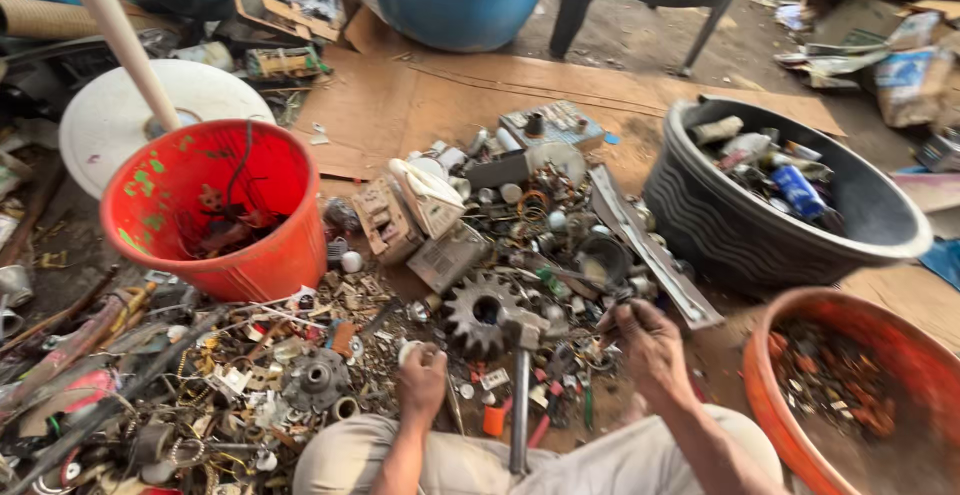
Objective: The person sits on the ground in a cluttered scrap yard and uses a hammer to break apart a metal gear. They repeatedly strike the gear to separate pieces and then sort the resulting fragments into a red bucket.
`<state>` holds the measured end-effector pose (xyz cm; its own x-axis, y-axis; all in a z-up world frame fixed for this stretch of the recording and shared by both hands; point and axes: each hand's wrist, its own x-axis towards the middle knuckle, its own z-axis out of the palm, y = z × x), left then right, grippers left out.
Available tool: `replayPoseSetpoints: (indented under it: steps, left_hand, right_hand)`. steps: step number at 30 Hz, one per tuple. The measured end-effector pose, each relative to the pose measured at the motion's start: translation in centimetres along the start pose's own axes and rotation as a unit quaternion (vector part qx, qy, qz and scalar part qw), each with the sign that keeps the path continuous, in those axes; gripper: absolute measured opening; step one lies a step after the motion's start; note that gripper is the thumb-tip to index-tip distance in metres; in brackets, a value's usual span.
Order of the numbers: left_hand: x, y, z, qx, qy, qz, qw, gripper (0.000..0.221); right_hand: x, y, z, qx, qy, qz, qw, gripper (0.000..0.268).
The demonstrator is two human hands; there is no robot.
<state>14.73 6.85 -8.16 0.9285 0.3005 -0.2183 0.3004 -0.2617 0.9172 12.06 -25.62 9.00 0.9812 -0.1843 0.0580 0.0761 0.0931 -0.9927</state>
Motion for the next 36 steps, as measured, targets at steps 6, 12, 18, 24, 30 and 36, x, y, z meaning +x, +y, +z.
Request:
replayPoseSetpoints:
  steps: [6, 12, 18, 24, 30, 36]
  left_hand:
    - [-0.7, 2.1, -2.2, -0.332, -0.067, -0.075, 0.938, 0.049]
    - [-0.8, 0.6, -3.9, -0.526, -0.093, -0.107, 0.839, 0.052]
    - [-2.4, -0.8, -3.9, -0.296, 0.067, 0.024, 0.952, 0.056]
    - [-11.2, 7.2, -3.4, 0.126, 0.193, 0.481, 0.846, 0.061]
    - [-13.9, 11.1, 0.0, 0.201, -0.233, 0.317, 0.897, 0.045]
    - [-4.7, 5.1, 3.0, -0.071, -0.037, 0.083, 0.993, 0.032]
  right_hand:
    - [-4.7, 2.9, -0.6, 0.081, 0.001, 0.078, 0.994, 0.028]
    - [-5.5, 6.6, -0.6, 0.126, -0.03, 0.151, 0.98, 0.024]
    - [-5.4, 9.5, -1.0, 0.125, -0.037, 0.144, 0.981, 0.022]
    - [-6.2, 6.7, 0.5, -0.096, -0.155, 0.104, 0.978, 0.023]
    - [-6.6, 4.5, 2.8, -0.153, -0.276, -0.03, 0.948, 0.026]
    - [-5.7, 8.2, 3.5, -0.186, -0.066, 0.24, 0.951, 0.04]
